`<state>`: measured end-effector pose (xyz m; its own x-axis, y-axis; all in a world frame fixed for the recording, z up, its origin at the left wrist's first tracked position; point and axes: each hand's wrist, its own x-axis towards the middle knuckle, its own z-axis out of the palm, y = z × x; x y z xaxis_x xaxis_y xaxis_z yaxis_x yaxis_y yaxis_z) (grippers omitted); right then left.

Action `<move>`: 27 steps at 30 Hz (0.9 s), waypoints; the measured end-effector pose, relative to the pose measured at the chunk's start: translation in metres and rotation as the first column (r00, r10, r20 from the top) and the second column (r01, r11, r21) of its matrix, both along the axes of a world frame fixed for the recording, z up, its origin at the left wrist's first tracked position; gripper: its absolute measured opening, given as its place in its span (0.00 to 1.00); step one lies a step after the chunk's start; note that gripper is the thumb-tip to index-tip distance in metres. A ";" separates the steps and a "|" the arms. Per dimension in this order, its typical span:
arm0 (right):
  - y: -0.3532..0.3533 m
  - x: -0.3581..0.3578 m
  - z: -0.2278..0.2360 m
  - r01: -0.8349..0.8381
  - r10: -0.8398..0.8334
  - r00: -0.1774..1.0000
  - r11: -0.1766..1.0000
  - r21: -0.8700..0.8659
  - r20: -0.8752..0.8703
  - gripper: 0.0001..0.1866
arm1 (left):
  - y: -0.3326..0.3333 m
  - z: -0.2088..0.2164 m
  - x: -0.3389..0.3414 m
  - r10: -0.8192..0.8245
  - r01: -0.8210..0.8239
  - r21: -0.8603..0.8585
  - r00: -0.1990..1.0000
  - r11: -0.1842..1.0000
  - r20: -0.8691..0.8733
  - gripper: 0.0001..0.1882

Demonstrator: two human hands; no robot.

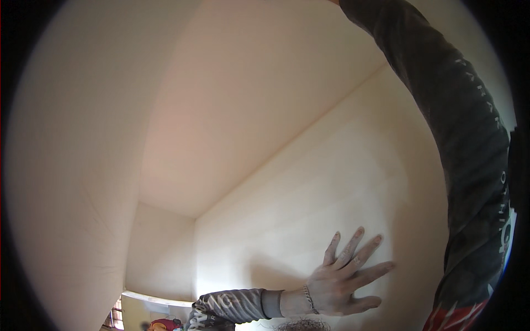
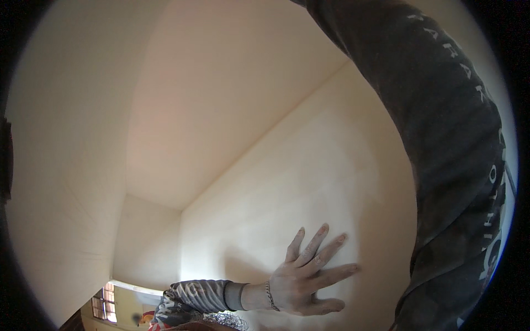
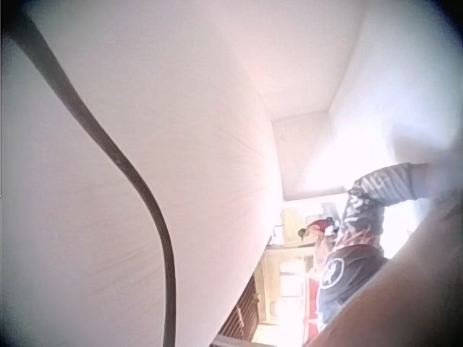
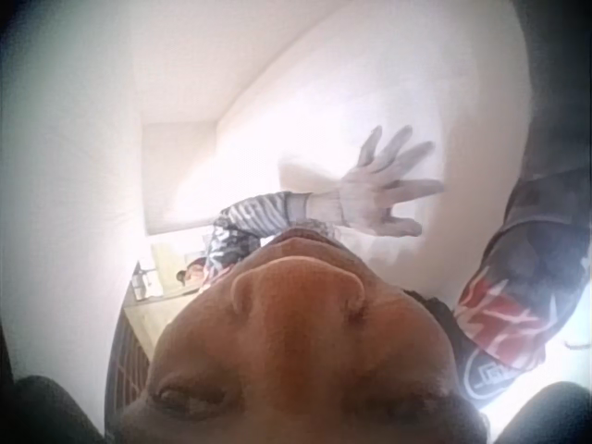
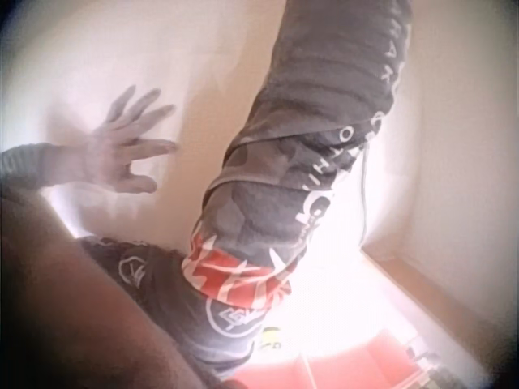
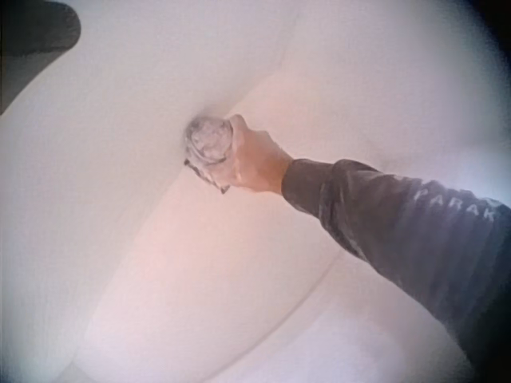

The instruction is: The recorder uses an electric orbital sander to smooth the surface of an interior ceiling during a renovation.

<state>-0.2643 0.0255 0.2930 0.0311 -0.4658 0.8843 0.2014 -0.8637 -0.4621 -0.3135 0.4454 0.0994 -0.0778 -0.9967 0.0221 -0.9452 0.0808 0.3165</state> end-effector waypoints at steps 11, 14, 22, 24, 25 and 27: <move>0.042 0.034 -0.002 -0.023 0.022 1.000 0.999 -0.037 -0.021 0.53 | 0.007 -0.009 0.002 -0.002 0.002 -0.009 0.999 1.000 0.037 0.42; 0.058 0.049 -0.001 -0.015 0.015 1.000 0.998 -0.054 -0.006 0.52 | 0.009 -0.009 0.003 -0.014 0.014 -0.013 0.999 1.000 0.037 0.44; 0.094 0.070 -0.002 0.052 -0.052 0.999 0.998 -0.033 -0.017 0.52 | 0.018 -0.018 0.010 -0.044 0.047 -0.104 0.999 0.993 0.025 0.45; 0.099 0.071 -0.002 0.031 -0.031 1.000 1.000 0.000 -0.001 0.52 | 0.018 -0.018 0.012 -0.050 0.052 -0.111 0.998 0.992 0.025 0.45; 0.102 0.072 -0.001 0.031 -0.031 1.000 1.000 0.005 -0.003 0.52 | 0.018 -0.017 0.012 -0.052 0.053 -0.143 0.999 0.988 0.012 0.45; 0.106 0.078 -0.003 0.015 -0.015 1.000 1.000 0.022 -0.026 0.52 | 0.018 -0.018 0.012 -0.042 0.038 -0.165 0.999 0.986 -0.022 0.45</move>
<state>-0.1863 0.1312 0.2897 0.0465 -0.4858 0.8728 0.1763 -0.8561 -0.4859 -0.3015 0.4630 0.0817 -0.1153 -0.9753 0.1882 -0.9319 0.1717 0.3193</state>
